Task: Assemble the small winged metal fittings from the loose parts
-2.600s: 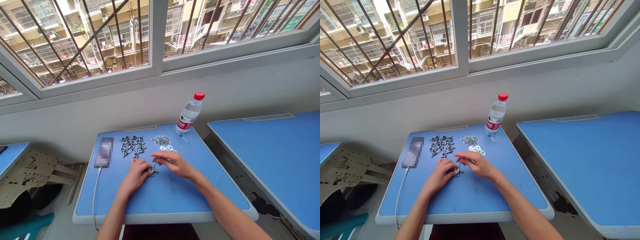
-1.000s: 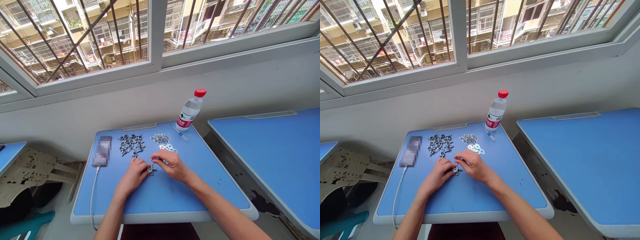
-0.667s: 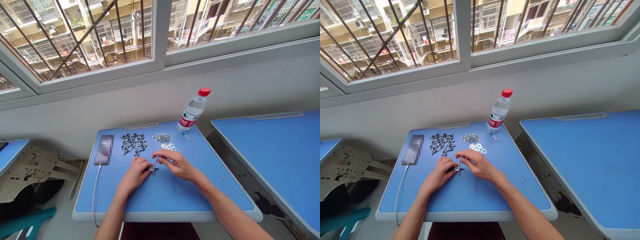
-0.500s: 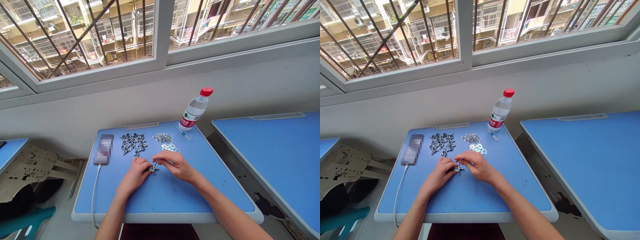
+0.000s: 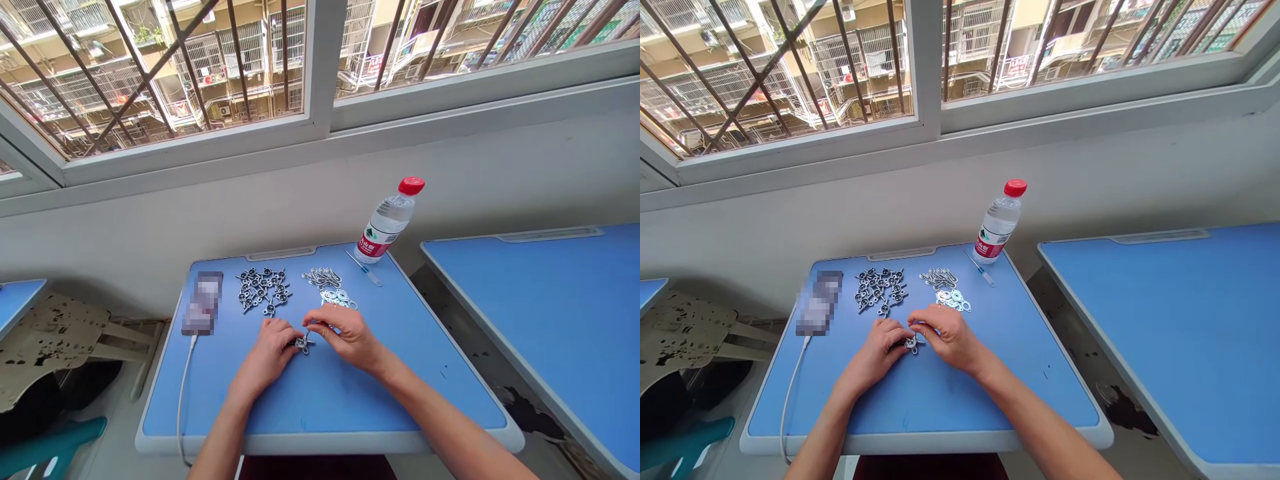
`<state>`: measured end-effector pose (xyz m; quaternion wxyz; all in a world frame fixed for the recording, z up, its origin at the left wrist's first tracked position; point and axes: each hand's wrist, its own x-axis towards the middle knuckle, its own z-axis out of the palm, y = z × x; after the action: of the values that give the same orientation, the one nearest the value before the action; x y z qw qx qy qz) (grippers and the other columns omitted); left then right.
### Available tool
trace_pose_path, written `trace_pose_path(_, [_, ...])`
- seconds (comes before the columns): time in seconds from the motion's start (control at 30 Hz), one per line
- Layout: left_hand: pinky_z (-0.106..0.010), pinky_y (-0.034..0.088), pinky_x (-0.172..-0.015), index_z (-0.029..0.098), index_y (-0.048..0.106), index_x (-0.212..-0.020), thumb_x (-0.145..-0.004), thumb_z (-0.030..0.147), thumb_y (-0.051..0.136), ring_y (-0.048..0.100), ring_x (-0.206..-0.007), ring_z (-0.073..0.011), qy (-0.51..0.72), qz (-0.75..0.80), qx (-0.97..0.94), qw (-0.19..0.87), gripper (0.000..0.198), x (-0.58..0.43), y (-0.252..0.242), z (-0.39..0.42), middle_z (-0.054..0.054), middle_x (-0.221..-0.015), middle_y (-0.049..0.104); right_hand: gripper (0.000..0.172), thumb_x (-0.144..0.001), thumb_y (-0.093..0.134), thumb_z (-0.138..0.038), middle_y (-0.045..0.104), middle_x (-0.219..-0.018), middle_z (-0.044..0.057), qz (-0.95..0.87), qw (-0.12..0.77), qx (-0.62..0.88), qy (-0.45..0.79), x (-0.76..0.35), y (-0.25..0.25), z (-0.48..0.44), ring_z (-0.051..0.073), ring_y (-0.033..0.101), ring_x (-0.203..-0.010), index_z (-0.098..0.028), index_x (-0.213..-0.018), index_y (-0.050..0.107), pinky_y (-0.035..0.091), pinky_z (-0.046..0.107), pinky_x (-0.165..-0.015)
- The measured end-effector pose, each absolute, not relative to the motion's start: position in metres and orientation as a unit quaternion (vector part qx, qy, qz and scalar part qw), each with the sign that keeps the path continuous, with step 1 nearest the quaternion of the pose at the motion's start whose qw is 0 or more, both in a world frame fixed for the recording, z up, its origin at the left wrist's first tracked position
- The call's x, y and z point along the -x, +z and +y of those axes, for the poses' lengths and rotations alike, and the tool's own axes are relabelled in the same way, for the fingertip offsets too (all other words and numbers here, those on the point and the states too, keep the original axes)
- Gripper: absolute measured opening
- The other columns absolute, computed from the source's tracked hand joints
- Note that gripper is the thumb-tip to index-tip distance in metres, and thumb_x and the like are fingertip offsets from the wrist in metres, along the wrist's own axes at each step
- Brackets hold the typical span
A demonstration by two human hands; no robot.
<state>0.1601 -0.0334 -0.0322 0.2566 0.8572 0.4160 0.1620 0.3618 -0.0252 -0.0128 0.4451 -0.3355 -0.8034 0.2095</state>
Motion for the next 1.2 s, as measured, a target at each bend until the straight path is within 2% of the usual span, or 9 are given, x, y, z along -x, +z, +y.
trace_pose_path(0.07, [-0.035, 0.039, -0.086, 0.023, 0.065, -0.105, -0.094, 0.017, 0.054, 0.056, -0.089, -0.0192, 0.162, 0.418, -0.856, 0.257, 0.017, -0.1602, -0.0316, -0.0334, -0.003, -0.093, 0.065, 0.019, -0.097, 0.048, -0.023, 0.073, -0.081, 0.005, -0.795, 0.451, 0.343, 0.216, -0.3623, -0.0155, -0.0255, 0.016, 0.065, -0.070, -0.020, -0.100, 0.067, 0.052, 0.029, -0.067])
trace_pose_path(0.23, [-0.035, 0.038, -0.088, 0.023, 0.066, -0.103, -0.092, 0.015, 0.056, 0.056, -0.090, -0.0190, 0.160, 0.425, -0.853, 0.258, 0.016, -0.1610, -0.0302, -0.0338, -0.002, -0.091, 0.065, 0.027, -0.097, 0.045, -0.018, 0.074, -0.093, 0.006, -0.802, 0.421, 0.326, 0.270, -0.3685, -0.0148, -0.0256, 0.017, 0.068, -0.082, -0.022, -0.117, 0.062, 0.056, 0.031, -0.073])
trace_pose_path(0.4, [-0.035, 0.039, -0.087, 0.023, 0.065, -0.104, -0.094, 0.018, 0.054, 0.057, -0.091, -0.0192, 0.162, 0.427, -0.850, 0.261, 0.016, -0.1616, -0.0284, -0.0352, -0.002, -0.092, 0.065, 0.025, -0.096, 0.047, -0.019, 0.073, -0.094, 0.006, -0.806, 0.418, 0.306, 0.288, -0.3718, -0.0100, -0.0244, 0.018, 0.067, -0.085, -0.022, -0.113, 0.065, 0.056, 0.034, -0.075])
trace_pose_path(0.6, [-0.034, 0.038, -0.086, 0.023, 0.065, -0.103, -0.093, 0.016, 0.055, 0.056, -0.089, -0.0186, 0.162, 0.426, -0.853, 0.254, 0.015, -0.1617, -0.0299, -0.0347, -0.002, -0.092, 0.065, 0.023, -0.097, 0.046, -0.018, 0.074, -0.088, 0.005, -0.802, 0.424, 0.304, 0.291, -0.3697, -0.0117, -0.0226, 0.017, 0.066, -0.078, -0.022, -0.106, 0.067, 0.054, 0.033, -0.070])
trace_pose_path(0.87, [-0.035, 0.037, -0.088, 0.022, 0.064, -0.102, -0.093, 0.015, 0.055, 0.057, -0.090, -0.0187, 0.161, 0.427, -0.852, 0.257, 0.015, -0.1621, -0.0294, -0.0350, -0.002, -0.091, 0.065, 0.028, -0.096, 0.046, -0.016, 0.074, -0.092, 0.004, -0.796, 0.432, 0.303, 0.298, -0.3710, -0.0123, -0.0219, 0.018, 0.067, -0.082, -0.023, -0.116, 0.065, 0.055, 0.034, -0.074])
trace_pose_path(1.2, [-0.036, 0.037, -0.092, 0.021, 0.065, -0.101, -0.091, 0.014, 0.058, 0.057, -0.088, -0.0175, 0.169, 0.419, -0.859, 0.241, 0.014, -0.1616, -0.0352, -0.0336, -0.001, -0.088, 0.064, 0.023, -0.098, 0.046, -0.022, 0.073, -0.081, 0.003, -0.800, 0.431, 0.332, 0.252, -0.3681, -0.0095, -0.0224, 0.015, 0.061, -0.067, -0.020, -0.097, 0.068, 0.049, 0.028, -0.064])
